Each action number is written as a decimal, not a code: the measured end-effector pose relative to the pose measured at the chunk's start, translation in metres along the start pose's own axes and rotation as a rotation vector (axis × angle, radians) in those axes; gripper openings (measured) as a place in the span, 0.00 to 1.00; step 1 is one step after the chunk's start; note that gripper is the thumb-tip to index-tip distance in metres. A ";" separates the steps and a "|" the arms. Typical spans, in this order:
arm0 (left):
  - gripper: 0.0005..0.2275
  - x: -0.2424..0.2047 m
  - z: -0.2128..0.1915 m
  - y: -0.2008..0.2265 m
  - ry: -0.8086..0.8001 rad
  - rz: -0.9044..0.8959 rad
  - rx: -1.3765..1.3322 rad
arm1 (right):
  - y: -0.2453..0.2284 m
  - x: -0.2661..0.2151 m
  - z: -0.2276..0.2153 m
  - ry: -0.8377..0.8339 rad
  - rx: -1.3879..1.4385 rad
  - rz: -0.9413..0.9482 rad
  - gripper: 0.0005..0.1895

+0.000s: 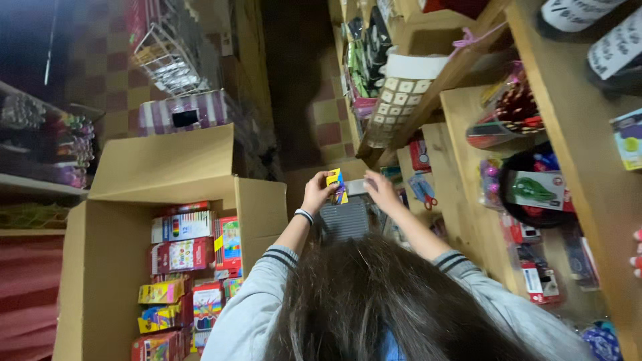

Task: The person picks boxes of crayons from a large cardboard box, writes in a notebook on a low table with a pen, and places the boxes onto a wooden shelf using a step stool.

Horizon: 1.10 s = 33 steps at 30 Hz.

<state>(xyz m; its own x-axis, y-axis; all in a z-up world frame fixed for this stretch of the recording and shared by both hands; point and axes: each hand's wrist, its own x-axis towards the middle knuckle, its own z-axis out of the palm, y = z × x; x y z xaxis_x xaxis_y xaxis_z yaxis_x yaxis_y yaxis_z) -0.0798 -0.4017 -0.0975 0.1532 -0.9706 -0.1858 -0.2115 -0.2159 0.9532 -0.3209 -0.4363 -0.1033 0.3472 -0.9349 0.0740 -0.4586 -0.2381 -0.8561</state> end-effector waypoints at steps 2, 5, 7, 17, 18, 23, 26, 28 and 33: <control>0.18 -0.006 0.007 0.001 -0.017 0.139 0.269 | 0.003 -0.016 -0.005 -0.086 -0.388 -0.193 0.20; 0.17 -0.001 0.021 0.002 -0.062 0.191 0.342 | -0.030 -0.015 -0.014 -0.200 -0.489 -0.128 0.25; 0.17 -0.003 0.022 0.017 -0.023 0.122 0.342 | -0.009 -0.003 -0.008 -0.255 -0.541 -0.096 0.30; 0.17 -0.008 0.032 0.003 0.038 -0.039 -0.109 | 0.044 0.015 0.000 -0.224 -0.503 -0.051 0.19; 0.17 -0.010 0.032 0.006 0.030 -0.028 -0.104 | 0.041 0.014 0.000 -0.210 -0.503 -0.051 0.19; 0.18 -0.010 0.023 0.022 0.018 0.085 -0.038 | 0.046 0.016 0.003 -0.150 -0.361 -0.064 0.10; 0.15 0.010 0.024 -0.022 0.003 0.107 -0.029 | 0.027 0.006 -0.003 -0.087 -0.375 -0.117 0.10; 0.15 0.009 0.019 -0.014 -0.029 0.119 -0.033 | 0.022 0.004 -0.003 -0.033 -0.390 -0.159 0.10; 0.15 0.015 0.024 -0.024 -0.043 0.118 -0.066 | 0.027 -0.007 -0.002 0.078 -0.357 -0.294 0.12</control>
<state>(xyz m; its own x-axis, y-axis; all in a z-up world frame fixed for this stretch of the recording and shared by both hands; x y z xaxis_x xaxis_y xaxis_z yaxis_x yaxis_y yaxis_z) -0.0952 -0.4134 -0.1284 0.0888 -0.9928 -0.0807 -0.1612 -0.0942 0.9824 -0.3372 -0.4365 -0.1264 0.4486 -0.8279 0.3367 -0.6075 -0.5587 -0.5646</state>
